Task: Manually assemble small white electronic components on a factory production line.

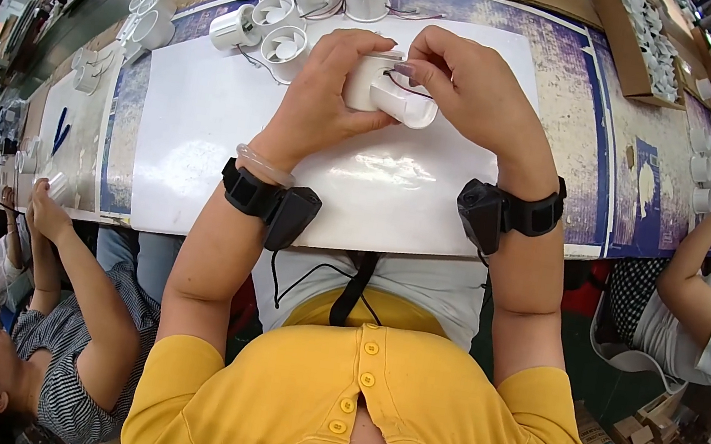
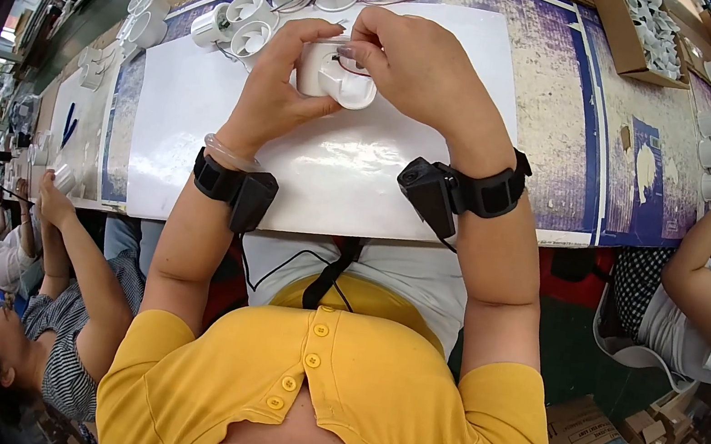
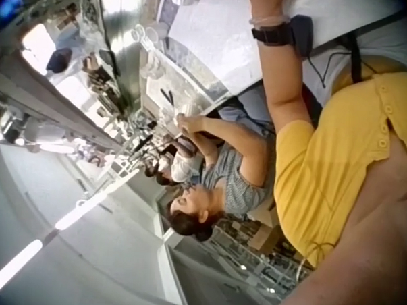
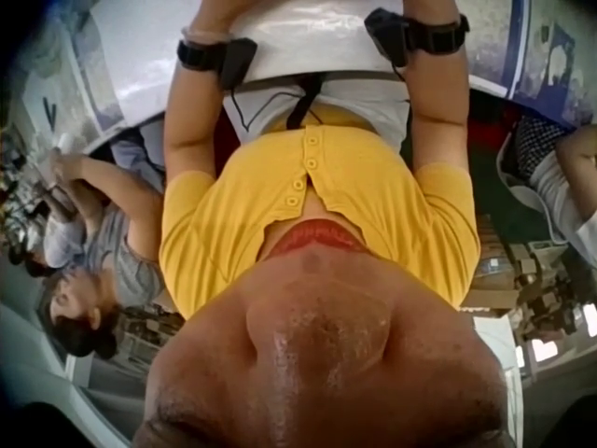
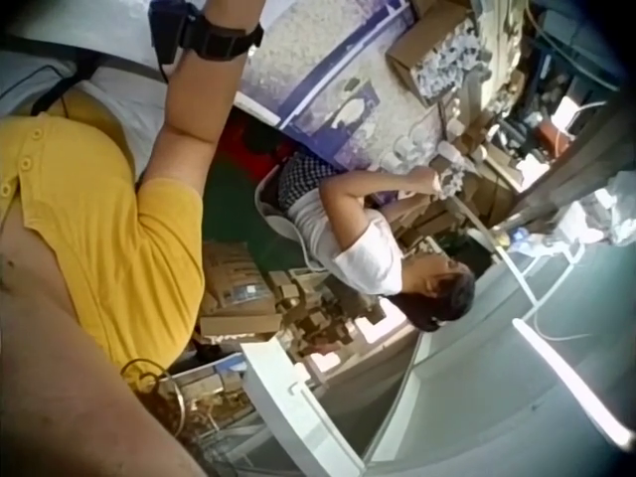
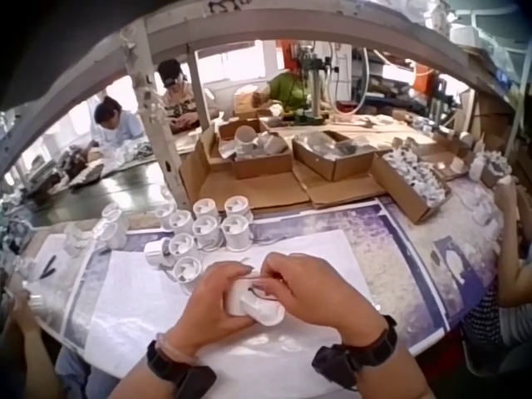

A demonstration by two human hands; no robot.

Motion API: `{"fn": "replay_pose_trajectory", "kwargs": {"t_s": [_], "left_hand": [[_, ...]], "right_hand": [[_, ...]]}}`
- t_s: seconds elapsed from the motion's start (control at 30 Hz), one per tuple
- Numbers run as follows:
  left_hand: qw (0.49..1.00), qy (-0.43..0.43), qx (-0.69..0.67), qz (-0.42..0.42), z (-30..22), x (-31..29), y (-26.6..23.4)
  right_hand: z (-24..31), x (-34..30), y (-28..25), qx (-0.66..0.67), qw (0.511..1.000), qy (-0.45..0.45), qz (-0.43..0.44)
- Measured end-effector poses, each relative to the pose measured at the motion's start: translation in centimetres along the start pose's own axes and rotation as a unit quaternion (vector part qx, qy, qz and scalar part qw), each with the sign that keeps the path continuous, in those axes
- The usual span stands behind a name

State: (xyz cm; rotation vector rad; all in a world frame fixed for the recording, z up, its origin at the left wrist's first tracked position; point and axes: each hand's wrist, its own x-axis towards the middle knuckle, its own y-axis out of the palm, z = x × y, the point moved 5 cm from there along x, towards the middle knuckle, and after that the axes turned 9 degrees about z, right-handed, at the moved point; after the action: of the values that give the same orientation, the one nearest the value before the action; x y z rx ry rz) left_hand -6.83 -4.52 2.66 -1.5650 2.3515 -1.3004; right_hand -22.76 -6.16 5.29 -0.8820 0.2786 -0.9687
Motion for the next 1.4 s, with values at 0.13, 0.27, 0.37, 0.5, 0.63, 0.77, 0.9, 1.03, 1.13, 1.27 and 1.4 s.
{"fn": "replay_pose_trajectory", "kwargs": {"t_s": [0.13, 0.27, 0.37, 0.5, 0.63, 0.77, 0.9, 1.03, 1.13, 1.27, 1.4], "left_hand": [[1.0, -0.008, -0.004, -0.011, 0.0, 0.0, 0.0], [1.0, 0.0, 0.021, -0.013, -0.1, 0.0, 0.2], [0.999, 0.01, 0.041, -0.01, -0.2, 0.0, 0.2], [0.999, 0.004, 0.036, -0.008, -0.3, 0.1, 0.3], [1.0, -0.027, -0.011, -0.003, -0.1, -0.1, 0.3], [0.999, -0.029, -0.018, 0.005, -0.1, -0.2, 0.2], [1.0, -0.02, -0.01, -0.004, -0.5, -0.2, 0.0], [0.999, 0.009, 0.029, -0.021, -0.6, 0.0, -0.1], [0.995, 0.055, 0.07, -0.044, -0.9, 0.1, -0.3], [0.995, 0.054, 0.074, -0.048, -0.8, 0.1, -0.4], [0.998, 0.024, 0.054, -0.028, -0.5, -0.2, 0.1]], "right_hand": [[-0.3, -0.1, -0.1, 0.031, 0.999, 0.011, -0.035], [-0.1, -0.1, -0.2, 0.03, 0.999, 0.033, -0.024], [-0.2, -0.1, 0.0, 0.038, 0.999, 0.032, -0.007], [-0.1, 0.0, 0.0, 0.026, 1.0, 0.018, 0.001], [-0.8, 0.4, 0.6, 0.179, 0.982, 0.04, 0.04], [-1.0, 0.5, 0.6, 0.194, 0.979, 0.052, 0.031], [-0.6, 0.5, 0.6, 0.21, 0.976, 0.037, 0.037], [-0.8, 0.5, 0.9, 0.245, 0.968, 0.023, 0.042], [-0.5, 0.5, 0.8, 0.189, 0.981, 0.02, 0.027], [0.3, 0.5, 0.3, 0.099, 0.995, -0.005, -0.013], [0.4, 0.5, -0.5, 0.07, 0.996, -0.031, -0.054]]}}
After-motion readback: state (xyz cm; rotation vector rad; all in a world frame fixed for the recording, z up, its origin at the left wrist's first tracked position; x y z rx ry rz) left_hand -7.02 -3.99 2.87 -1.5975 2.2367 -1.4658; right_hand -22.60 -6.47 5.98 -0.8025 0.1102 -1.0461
